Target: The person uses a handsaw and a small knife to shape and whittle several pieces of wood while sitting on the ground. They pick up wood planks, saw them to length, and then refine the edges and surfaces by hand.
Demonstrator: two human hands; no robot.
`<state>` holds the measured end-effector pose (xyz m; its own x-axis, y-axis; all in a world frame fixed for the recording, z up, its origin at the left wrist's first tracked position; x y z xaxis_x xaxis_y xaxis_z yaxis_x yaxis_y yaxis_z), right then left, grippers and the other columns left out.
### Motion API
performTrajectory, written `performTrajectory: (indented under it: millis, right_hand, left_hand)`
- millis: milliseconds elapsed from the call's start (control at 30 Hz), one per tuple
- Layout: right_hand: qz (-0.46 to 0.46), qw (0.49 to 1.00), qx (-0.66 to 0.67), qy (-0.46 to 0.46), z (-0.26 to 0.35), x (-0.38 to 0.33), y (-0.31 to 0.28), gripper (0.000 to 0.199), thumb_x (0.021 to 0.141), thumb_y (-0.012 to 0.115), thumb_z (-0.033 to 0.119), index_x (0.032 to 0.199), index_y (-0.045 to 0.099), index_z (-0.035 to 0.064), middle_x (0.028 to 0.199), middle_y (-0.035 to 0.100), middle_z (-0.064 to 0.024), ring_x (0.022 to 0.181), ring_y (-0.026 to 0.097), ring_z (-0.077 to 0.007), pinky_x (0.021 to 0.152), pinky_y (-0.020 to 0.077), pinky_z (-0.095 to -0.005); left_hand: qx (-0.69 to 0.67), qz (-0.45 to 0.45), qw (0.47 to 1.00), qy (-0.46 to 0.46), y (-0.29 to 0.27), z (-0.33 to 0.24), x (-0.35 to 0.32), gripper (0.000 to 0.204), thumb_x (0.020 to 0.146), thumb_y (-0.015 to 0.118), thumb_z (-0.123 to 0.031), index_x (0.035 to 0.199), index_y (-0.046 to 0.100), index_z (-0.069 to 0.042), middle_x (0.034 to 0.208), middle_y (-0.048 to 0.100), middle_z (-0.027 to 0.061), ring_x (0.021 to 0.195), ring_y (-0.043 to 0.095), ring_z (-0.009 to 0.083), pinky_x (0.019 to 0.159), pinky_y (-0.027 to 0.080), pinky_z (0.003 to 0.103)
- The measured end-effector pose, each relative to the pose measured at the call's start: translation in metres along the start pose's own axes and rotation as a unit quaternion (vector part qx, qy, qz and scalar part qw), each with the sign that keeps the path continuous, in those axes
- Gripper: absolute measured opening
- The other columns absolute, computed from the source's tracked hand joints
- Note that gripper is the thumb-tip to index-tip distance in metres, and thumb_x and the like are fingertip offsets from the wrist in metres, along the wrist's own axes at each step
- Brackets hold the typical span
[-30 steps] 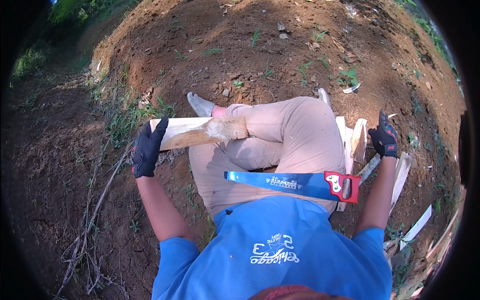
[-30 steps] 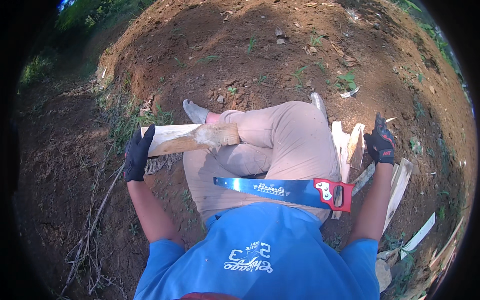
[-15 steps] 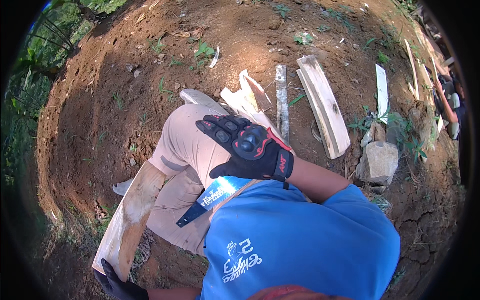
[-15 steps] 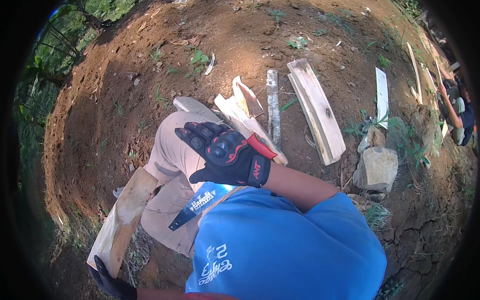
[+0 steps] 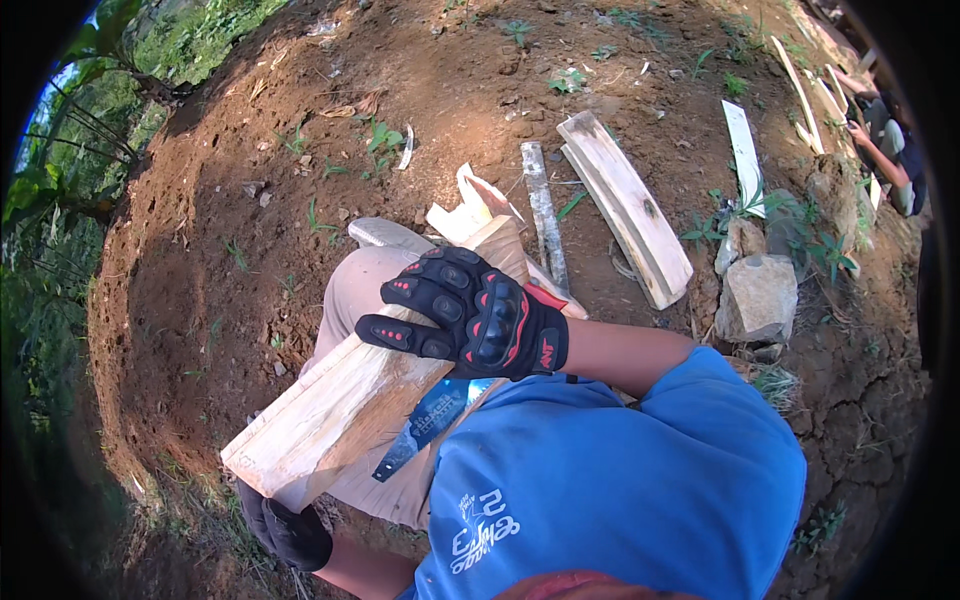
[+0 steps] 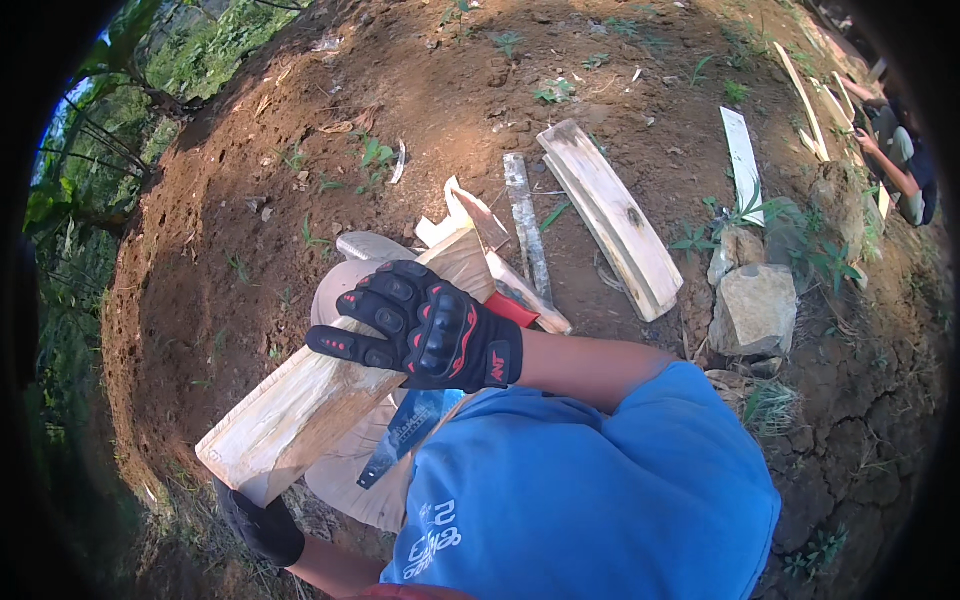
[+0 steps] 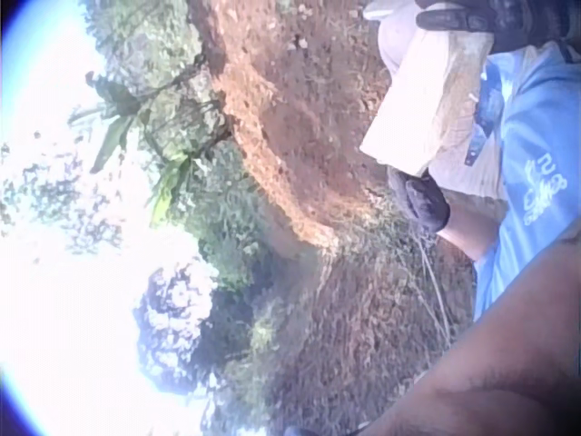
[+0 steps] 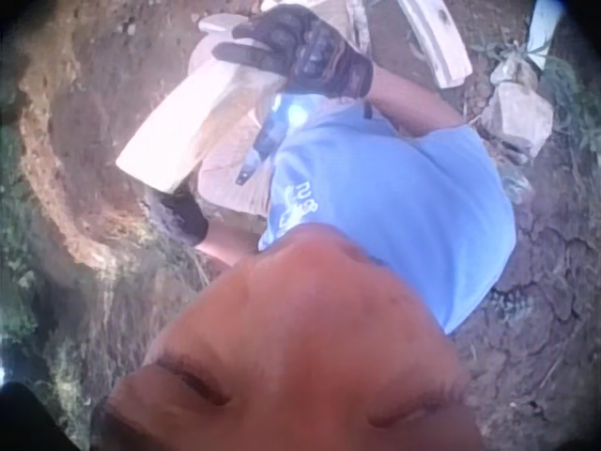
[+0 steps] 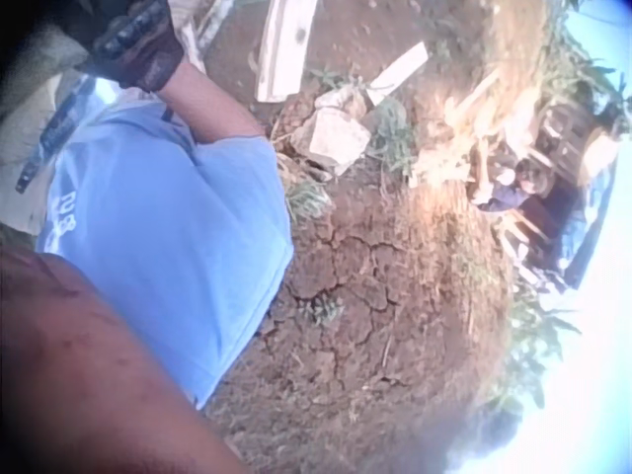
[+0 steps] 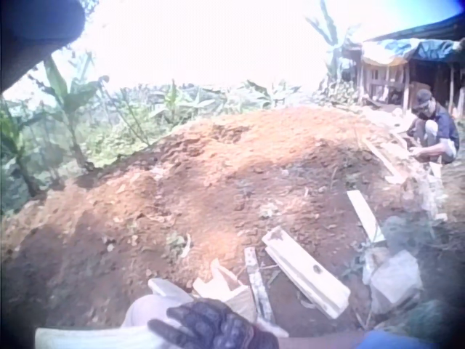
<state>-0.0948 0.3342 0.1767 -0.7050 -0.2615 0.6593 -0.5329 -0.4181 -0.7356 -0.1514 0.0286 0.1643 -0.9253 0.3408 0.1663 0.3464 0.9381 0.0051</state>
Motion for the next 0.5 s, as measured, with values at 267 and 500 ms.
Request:
performTrajectory:
  millis: [267, 500]
  right_hand:
    - [-0.008, 0.915, -0.171, 0.364, -0.17, -0.112, -0.14, 0.111, 0.073, 0.094, 0.044, 0.164, 0.04, 0.0109, 0.143, 0.061, -0.0218, 0.131, 0.06, -0.0396, 0.114, 0.048, -0.0488]
    - [0.137, 0.752, -0.152, 0.626, -0.261, -0.316, -0.113, 0.115, 0.076, 0.087, 0.053, 0.169, 0.032, 0.0117, 0.158, 0.052, -0.0248, 0.144, 0.053, -0.0411, 0.12, 0.0427, -0.0467]
  left_hand:
    - [0.048, 0.0, 0.992, -0.119, 0.006, 0.161, 0.08, 0.053, 0.111, 0.055, -0.035, 0.147, 0.056, 0.004, 0.143, 0.066, 0.0204, 0.127, 0.066, 0.0322, 0.11, 0.05, 0.044]
    - [0.241, 0.053, 0.969, -0.014, 0.085, 0.215, 0.133, 0.055, 0.111, 0.055, -0.035, 0.151, 0.053, 0.002, 0.15, 0.058, 0.0209, 0.143, 0.053, 0.0339, 0.123, 0.037, 0.046]
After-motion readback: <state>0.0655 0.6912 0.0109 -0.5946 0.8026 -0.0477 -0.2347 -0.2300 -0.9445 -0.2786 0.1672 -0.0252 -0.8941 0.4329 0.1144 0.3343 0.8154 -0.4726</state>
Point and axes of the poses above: each hand's wrist, its own x-axis towards the middle knuckle, its own y-axis out of the palm, z = x × y, the point moved 10 cm from there along x, towards the middle knuckle
